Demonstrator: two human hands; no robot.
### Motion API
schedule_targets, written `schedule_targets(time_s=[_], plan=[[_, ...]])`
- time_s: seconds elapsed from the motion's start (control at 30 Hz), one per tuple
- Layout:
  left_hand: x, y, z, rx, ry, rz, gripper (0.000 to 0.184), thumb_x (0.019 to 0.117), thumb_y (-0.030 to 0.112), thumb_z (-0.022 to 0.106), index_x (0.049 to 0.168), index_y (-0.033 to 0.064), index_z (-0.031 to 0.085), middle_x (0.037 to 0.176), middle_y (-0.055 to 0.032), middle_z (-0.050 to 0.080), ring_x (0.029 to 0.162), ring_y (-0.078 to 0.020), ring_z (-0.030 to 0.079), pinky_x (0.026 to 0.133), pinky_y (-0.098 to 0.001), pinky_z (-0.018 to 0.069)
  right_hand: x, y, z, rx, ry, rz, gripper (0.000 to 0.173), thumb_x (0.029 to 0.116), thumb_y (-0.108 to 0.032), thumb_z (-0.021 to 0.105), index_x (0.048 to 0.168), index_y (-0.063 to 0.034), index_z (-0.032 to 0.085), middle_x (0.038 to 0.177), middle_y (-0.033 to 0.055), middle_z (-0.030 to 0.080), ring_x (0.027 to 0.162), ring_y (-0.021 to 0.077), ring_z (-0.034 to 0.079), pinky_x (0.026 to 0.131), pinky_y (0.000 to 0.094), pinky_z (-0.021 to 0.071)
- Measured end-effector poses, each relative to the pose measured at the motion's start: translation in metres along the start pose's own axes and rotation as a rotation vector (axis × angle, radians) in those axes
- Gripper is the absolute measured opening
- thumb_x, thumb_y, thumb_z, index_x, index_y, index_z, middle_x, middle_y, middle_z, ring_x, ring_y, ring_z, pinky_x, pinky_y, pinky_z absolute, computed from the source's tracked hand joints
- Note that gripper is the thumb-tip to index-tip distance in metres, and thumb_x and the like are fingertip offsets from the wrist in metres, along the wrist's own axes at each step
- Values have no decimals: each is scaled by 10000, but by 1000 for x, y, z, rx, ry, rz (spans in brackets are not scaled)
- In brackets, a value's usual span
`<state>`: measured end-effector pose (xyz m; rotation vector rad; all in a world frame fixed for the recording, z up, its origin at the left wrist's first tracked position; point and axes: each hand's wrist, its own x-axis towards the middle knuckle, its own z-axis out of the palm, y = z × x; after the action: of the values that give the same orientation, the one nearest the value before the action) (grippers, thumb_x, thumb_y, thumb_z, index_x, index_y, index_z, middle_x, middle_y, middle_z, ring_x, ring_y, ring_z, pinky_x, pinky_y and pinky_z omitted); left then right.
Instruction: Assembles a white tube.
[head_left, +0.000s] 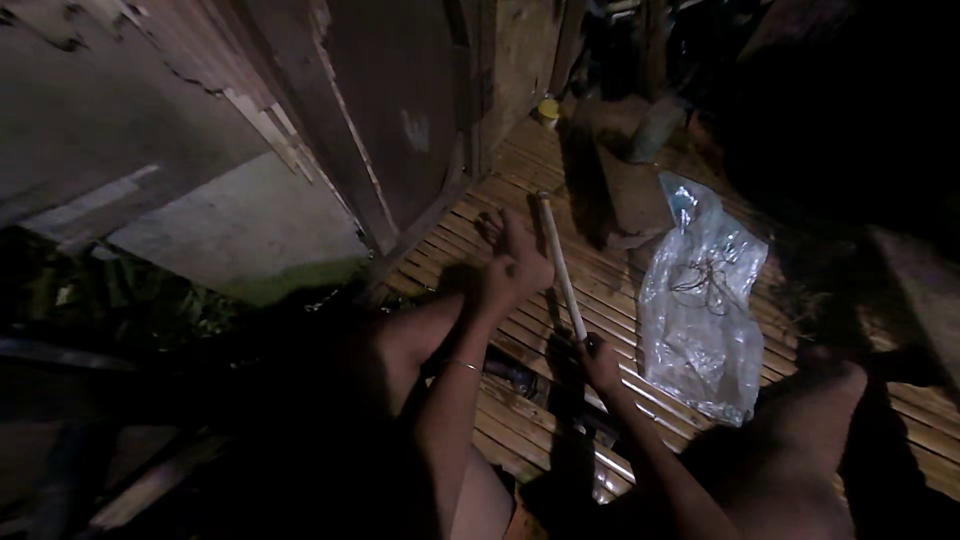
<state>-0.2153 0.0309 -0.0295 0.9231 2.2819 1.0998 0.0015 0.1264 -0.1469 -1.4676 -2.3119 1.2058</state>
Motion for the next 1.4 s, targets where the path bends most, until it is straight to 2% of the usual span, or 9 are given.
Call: schedule_targets(time_s=[0.57, 0.63, 0.7, 0.8, 0.9, 1.0, 1.1, 1.27, 1.4], plan=[[2, -10, 2, 56, 0, 21, 334, 1063, 325, 509, 1238, 97, 680, 1153, -136, 706, 1039, -270, 694, 927, -536, 549, -6, 1, -10, -288, 37, 41, 416, 1045, -395, 547, 1310, -83, 623, 1162, 191, 699, 1032, 395, 693, 881, 615, 541], [2, -10, 2, 61, 2, 25, 337, 1063, 332, 504, 1222, 98, 688, 1138, -135, 711, 1027, -270, 699, 914, -541, 556, -27, -27, -16, -335, 66, 35, 405, 1054, -337, 560, 1316, -38, 636, 1254, 245, 662, 1085, 436, 676, 908, 620, 538], [3, -10, 2, 47, -6, 14, 341, 1065, 338, 501, 1228, 103, 686, 1143, -134, 707, 1032, -265, 696, 915, -543, 554, -57, -96, -42, -343, -137, 221, 428, 1089, -253, 511, 1442, -11, 539, 1446, 269, 539, 1311, 441, 553, 1084, 585, 436], [4, -10, 2, 29, -1, 5, 329, 1063, 330, 511, 1222, 104, 688, 1133, -130, 711, 1027, -266, 696, 916, -543, 551, -77, -122, -44, -331, -75, 254, 417, 1076, -241, 543, 1409, 9, 571, 1423, 284, 547, 1299, 446, 556, 1083, 579, 435], [4, -10, 2, 13, -14, 4, 325, 1058, 330, 530, 1225, 95, 681, 1130, -132, 706, 1027, -268, 691, 916, -536, 550, -67, -94, -35, -426, -94, 253, 481, 1073, -356, 509, 1457, -68, 543, 1468, 221, 542, 1328, 394, 549, 1088, 575, 423], [-11, 5, -13, -11, -63, -24, 423, 983, 375, 663, 1285, 79, 666, 1151, -172, 707, 1045, -314, 689, 931, -563, 535, -25, -16, -8, -489, 86, 97, 470, 1000, -447, 608, 1343, -129, 651, 1308, 206, 641, 1151, 401, 653, 944, 605, 525], [-17, 12, -17, -8, -72, -42, 504, 950, 412, 705, 1324, 80, 646, 1176, -180, 704, 1068, -320, 688, 947, -566, 533, -23, -9, -11, -491, 56, 117, 490, 999, -456, 608, 1383, -153, 627, 1345, 198, 623, 1194, 398, 632, 988, 598, 506], [-1, 8, 0, 36, -43, -17, 364, 1063, 348, 527, 1276, 85, 662, 1205, -162, 691, 1100, -302, 677, 960, -553, 526, -34, 20, -24, -427, 102, 39, 494, 983, -367, 656, 1409, -124, 602, 1380, 218, 592, 1265, 422, 576, 1015, 628, 480], [6, 5, 11, -18, -54, -32, 405, 1063, 362, 509, 1310, 67, 635, 1247, -185, 667, 1123, -313, 666, 973, -562, 526, -45, 29, -55, -378, 133, 6, 504, 984, -316, 667, 1433, -108, 572, 1357, 179, 622, 1281, 408, 564, 1031, 659, 436]])
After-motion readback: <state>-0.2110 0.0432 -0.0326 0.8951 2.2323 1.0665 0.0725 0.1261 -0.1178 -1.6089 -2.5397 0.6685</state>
